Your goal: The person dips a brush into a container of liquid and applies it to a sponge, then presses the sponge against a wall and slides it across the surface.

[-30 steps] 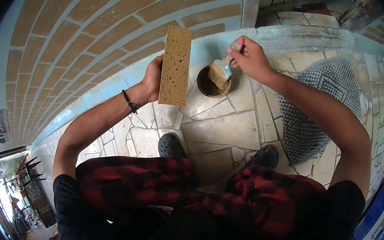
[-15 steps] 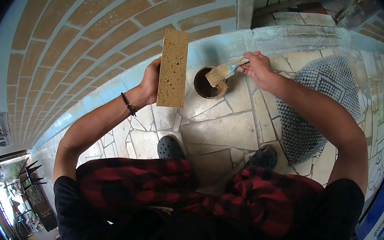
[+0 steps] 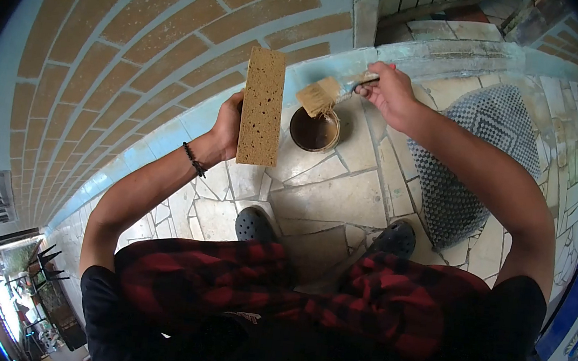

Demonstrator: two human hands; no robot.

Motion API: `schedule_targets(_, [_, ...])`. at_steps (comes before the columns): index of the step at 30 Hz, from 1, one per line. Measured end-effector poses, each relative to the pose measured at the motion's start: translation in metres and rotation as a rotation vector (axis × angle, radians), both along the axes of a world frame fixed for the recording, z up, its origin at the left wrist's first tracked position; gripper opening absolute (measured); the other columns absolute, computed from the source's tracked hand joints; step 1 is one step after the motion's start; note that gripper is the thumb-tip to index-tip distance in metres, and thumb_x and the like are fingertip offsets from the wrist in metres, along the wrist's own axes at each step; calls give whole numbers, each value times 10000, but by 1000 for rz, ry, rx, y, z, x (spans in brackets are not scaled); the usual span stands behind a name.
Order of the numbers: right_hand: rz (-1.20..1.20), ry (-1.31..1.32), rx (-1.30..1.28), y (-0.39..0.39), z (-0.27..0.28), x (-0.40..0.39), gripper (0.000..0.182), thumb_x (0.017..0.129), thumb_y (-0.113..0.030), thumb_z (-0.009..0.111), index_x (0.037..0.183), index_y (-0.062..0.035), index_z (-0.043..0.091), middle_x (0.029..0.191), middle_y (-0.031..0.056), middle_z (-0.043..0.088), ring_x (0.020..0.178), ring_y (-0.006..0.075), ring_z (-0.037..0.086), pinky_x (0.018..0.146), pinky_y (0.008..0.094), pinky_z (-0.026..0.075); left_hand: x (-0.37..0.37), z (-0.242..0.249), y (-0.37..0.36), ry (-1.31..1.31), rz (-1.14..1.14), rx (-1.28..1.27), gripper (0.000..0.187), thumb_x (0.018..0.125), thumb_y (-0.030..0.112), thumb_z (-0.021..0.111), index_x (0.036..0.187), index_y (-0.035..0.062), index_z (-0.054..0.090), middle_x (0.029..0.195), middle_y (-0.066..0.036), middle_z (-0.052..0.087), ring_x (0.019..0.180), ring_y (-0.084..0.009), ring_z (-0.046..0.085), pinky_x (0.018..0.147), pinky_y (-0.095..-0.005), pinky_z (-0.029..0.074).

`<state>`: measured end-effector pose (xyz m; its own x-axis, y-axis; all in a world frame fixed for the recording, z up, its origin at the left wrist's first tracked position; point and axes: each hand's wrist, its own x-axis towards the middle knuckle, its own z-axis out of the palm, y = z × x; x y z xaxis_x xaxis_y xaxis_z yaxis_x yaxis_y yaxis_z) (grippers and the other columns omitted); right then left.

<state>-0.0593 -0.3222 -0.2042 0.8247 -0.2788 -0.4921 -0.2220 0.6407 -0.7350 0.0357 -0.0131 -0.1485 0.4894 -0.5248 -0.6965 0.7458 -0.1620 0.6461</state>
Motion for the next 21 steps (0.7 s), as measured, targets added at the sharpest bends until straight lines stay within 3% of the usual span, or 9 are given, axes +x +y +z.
schedule_targets(6, [140, -339, -124, 6, 83, -7, 198, 1054, -189, 619, 1128, -11, 573, 993, 118, 673, 826, 190, 661, 722, 308, 559, 1, -11, -2, 89, -90, -83, 623, 1083, 462, 237, 1400, 34, 560, 1207, -171, 696, 1014, -288, 717, 900, -471, 595])
schedule_targets(9, [231, -463, -263, 28, 120, -17, 199, 1055, -184, 629, 1146, -14, 579, 975, 105, 663, 827, 183, 667, 695, 310, 570, -12, 5, -10, 76, -201, -79, 643, 1108, 483, 199, 1503, 67, 489, 1343, -175, 653, 1159, -295, 691, 995, -460, 574])
schedule_targets(13, [388, -618, -466, 60, 143, -27, 190, 1060, -179, 633, 1141, -16, 581, 940, 61, 635, 795, 122, 673, 630, 249, 565, -24, 27, -22, 257, -166, -35, 657, 1103, 484, 187, 1548, 80, 453, 1438, -190, 614, 1260, -350, 656, 1032, -542, 554])
schedule_targets(14, [389, -650, -426, 68, 143, -29, 179, 1068, -168, 628, 1141, -15, 573, 930, 46, 631, 745, 84, 659, 605, 211, 541, -1, -13, -4, 624, -296, -491, 643, 1105, 465, 173, 1542, 94, 465, 1403, -182, 629, 1205, -353, 679, 1018, -574, 556])
schedule_targets(18, [457, -699, -437, 80, 137, -31, 173, 1077, -144, 618, 1164, -8, 555, 900, 26, 629, 709, 52, 649, 603, 204, 529, -24, 25, -19, 448, -267, -545, 404, 1043, 262, 397, 1248, 10, 637, 1021, -154, 735, 899, -300, 761, 766, -441, 647])
schedule_targets(21, [501, -713, -529, 77, 132, -32, 181, 1073, -146, 624, 1169, -8, 556, 909, 39, 642, 709, 54, 645, 613, 208, 531, -17, -5, -14, 626, -322, -687, 561, 1090, 361, 213, 1434, 68, 545, 1231, -174, 686, 1048, -340, 719, 898, -534, 607])
